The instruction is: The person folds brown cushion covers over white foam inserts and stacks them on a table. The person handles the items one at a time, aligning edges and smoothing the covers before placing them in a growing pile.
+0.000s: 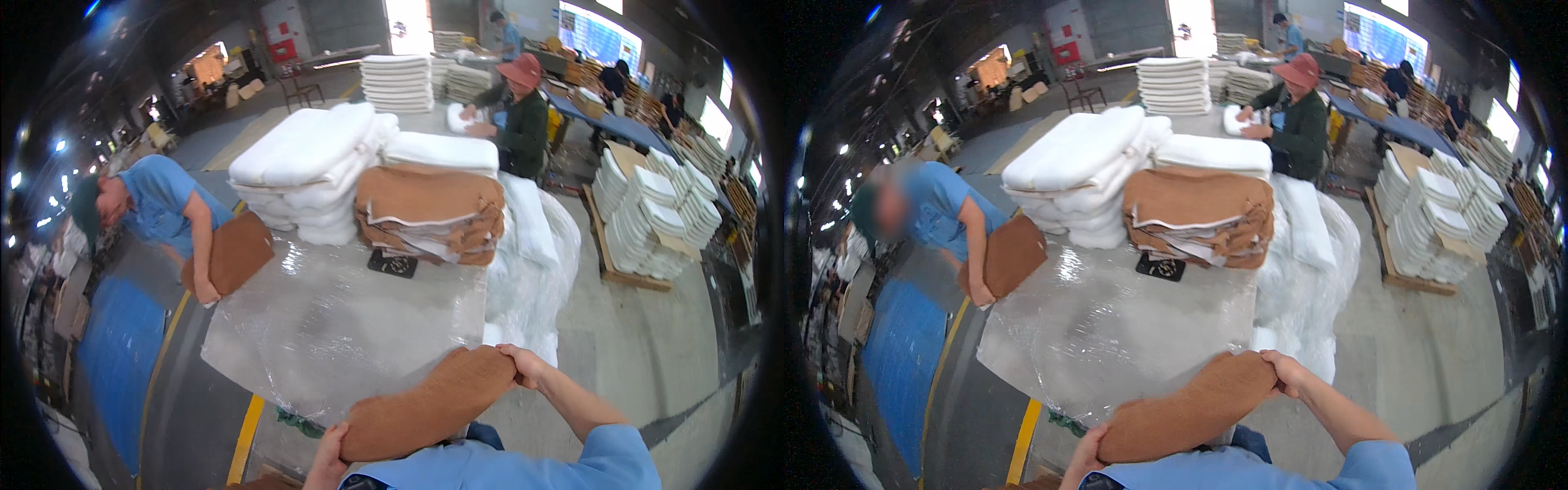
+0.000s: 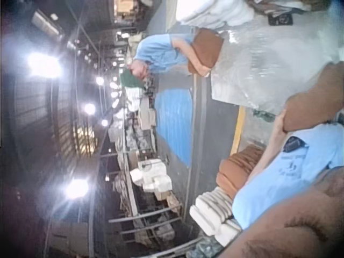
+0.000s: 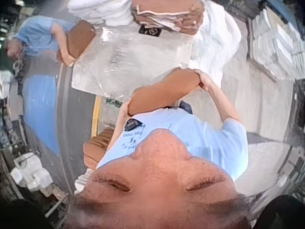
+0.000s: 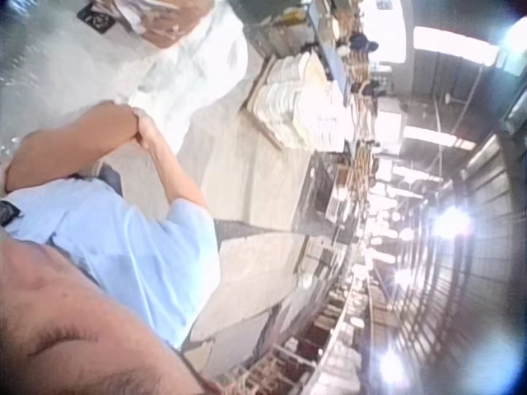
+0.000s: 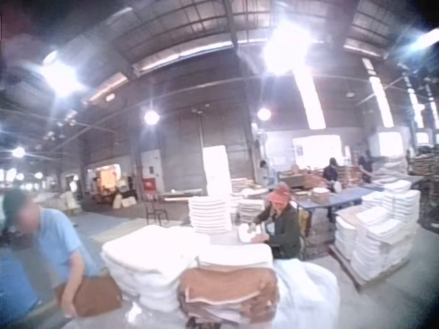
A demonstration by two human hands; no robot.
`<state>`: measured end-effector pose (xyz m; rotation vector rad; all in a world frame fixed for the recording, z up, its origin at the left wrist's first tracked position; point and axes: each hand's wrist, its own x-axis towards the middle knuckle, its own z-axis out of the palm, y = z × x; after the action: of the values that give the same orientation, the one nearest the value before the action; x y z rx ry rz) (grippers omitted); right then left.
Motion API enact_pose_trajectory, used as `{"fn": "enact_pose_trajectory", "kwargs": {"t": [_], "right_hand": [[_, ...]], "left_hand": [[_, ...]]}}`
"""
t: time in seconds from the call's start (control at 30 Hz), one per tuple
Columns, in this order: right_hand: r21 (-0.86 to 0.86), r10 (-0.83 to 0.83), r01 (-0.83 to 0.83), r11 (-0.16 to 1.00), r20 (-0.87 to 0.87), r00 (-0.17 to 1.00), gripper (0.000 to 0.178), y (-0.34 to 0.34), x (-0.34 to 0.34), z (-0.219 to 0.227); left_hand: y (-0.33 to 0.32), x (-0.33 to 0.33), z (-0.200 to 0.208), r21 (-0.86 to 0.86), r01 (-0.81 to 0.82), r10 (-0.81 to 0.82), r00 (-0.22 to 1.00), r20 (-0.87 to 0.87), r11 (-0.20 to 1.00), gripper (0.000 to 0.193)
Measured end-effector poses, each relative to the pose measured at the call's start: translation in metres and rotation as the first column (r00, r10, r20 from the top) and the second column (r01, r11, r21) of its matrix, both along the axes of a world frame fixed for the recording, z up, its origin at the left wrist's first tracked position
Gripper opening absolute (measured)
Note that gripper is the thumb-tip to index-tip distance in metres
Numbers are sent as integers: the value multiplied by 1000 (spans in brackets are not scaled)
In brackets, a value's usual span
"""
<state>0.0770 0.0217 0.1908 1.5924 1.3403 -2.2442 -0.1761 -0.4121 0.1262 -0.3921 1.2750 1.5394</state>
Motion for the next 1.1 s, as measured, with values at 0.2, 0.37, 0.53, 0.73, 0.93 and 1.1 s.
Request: {"fn": "enact_pose_trajectory", "kwargs": {"t": [0.2,0.37,0.53,0.73,0.93,1.1], "right_hand": [[-96,254,-242,966,150,955,53,-33,17,-5],[-225,527,-482,847,240,815,58,-8,3,-10],[-362,646,-547,755,272,713,63,14,-29,-39],[-425,590,-436,793,359,724,60,24,-48,-92],[-449,524,-367,815,300,797,53,22,-59,-97],[-183,379,-346,920,189,906,57,14,-43,-89]], "left_hand": [[3,-18,29,-132,272,-271,962,25,953,55],[8,-36,17,-225,469,-468,881,61,854,52],[37,-59,-12,-382,558,-603,798,2,737,52],[83,-69,-39,-579,581,-757,646,-101,573,55],[90,-73,-45,-687,546,-840,512,-181,481,59],[69,-94,-36,-755,445,-871,334,-359,482,63]]}}
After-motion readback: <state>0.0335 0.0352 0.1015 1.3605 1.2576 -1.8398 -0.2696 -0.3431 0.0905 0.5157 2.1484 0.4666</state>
